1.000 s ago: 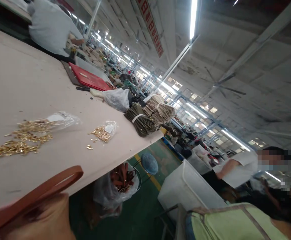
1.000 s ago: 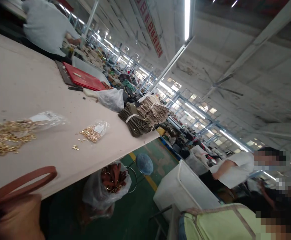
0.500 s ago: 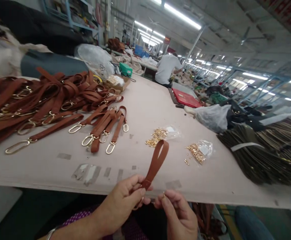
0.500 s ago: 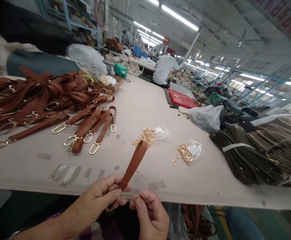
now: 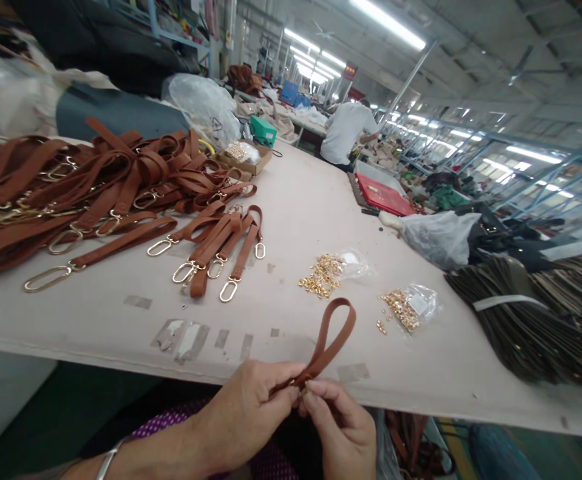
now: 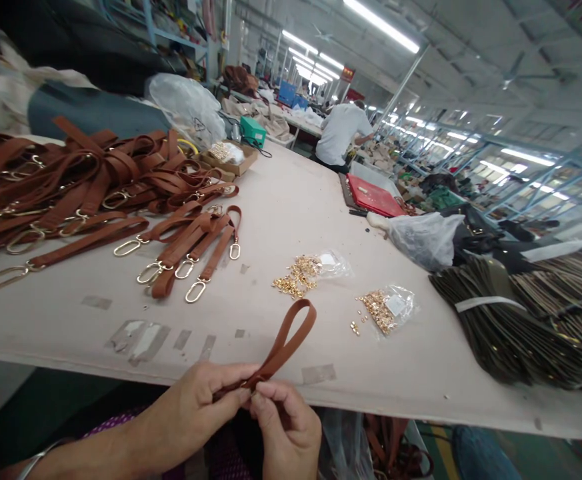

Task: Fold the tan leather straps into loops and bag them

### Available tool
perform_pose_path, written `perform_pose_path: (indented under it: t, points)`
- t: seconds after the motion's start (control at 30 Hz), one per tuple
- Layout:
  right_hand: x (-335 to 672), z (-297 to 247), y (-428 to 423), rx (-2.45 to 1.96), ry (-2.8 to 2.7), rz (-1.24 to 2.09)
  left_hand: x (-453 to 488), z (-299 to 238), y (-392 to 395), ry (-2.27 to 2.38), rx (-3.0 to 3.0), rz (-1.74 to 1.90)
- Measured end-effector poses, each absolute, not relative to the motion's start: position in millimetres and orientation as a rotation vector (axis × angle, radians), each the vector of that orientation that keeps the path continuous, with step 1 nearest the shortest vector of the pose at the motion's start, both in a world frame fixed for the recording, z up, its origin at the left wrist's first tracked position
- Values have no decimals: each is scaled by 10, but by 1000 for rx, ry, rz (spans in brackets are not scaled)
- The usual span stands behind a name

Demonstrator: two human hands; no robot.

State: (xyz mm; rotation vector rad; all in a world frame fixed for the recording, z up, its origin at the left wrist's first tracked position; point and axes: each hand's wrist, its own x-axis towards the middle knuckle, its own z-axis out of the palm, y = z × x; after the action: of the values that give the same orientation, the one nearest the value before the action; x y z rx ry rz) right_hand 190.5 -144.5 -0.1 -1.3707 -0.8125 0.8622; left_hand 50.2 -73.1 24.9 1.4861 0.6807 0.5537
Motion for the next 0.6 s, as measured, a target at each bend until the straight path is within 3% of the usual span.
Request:
perform_pose_path:
  t: [0.6]
  points:
    - [1864, -54, -1281, -1348, -805, 812, 495, -69, -611, 488, 1949, 849]
